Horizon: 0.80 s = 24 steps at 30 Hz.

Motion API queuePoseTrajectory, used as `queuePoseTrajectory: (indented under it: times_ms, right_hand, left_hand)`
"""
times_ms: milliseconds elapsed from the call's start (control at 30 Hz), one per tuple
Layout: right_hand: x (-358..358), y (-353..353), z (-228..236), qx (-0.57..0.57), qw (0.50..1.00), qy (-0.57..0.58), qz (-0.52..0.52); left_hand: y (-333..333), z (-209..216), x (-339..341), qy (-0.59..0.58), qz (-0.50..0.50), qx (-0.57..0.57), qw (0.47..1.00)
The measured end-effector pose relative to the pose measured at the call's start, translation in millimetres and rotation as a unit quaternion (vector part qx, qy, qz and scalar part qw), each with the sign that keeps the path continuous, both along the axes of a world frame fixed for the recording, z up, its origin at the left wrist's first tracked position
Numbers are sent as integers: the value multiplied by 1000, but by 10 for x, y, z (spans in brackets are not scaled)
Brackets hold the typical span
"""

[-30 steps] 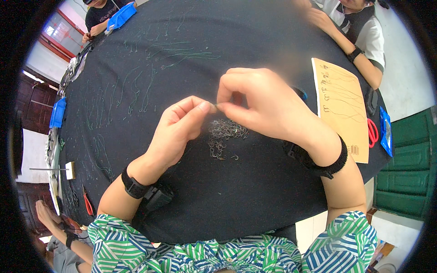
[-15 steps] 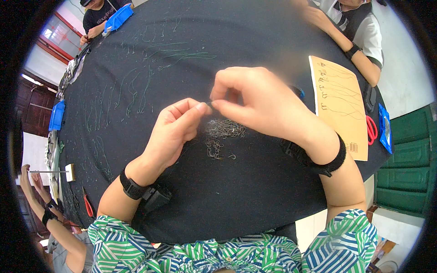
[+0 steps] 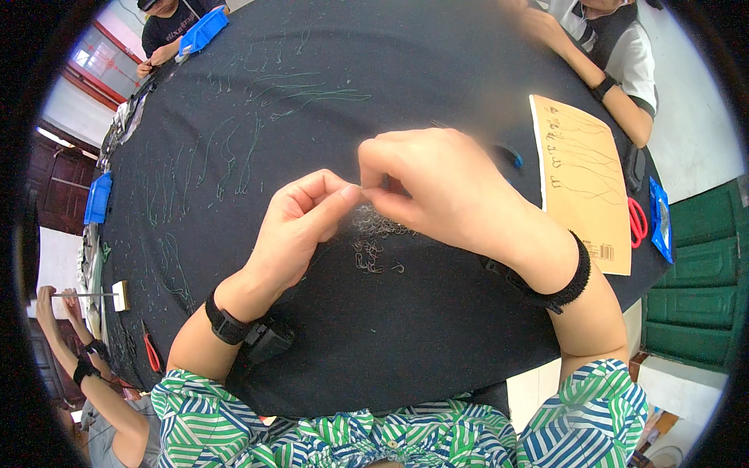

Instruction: The person threads a length of thin green line through a series of small metal rings and clips by hand, occasionally using pliers to secure the components.

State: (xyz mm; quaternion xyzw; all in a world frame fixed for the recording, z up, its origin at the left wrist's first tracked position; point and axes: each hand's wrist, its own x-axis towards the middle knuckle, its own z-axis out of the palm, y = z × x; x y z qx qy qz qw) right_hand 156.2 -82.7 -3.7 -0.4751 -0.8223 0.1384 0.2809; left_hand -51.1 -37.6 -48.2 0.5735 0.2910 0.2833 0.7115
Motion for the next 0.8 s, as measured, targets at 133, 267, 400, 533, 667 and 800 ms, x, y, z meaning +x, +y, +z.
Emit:
queuePoseTrajectory:
  times_ms: [133,267,400,533,667,800]
  right_hand:
    - [46,27,13,-77,993,81,21]
    - [41,36,5,-154,975,156,38]
    - [-8,17,-14,-170,968,181,25]
    - [-29,-6,31,-143,978,154,-15]
    - [-41,-3,21,-56,991,124,-19]
    - [-40,8,-3,12,996,93,-7]
  left_hand:
    - [-8,26,-10,5,5,3,1000]
    - [-14,29,-5,-1,11,5,1000]
    - [-4,15,-23,-18,8,5,1000]
    - [-21,33,-18,-19,23,16,999]
    - [-27,37,-15,-17,36,18,999]
    - [-29,42,-15,-24,39,24,999]
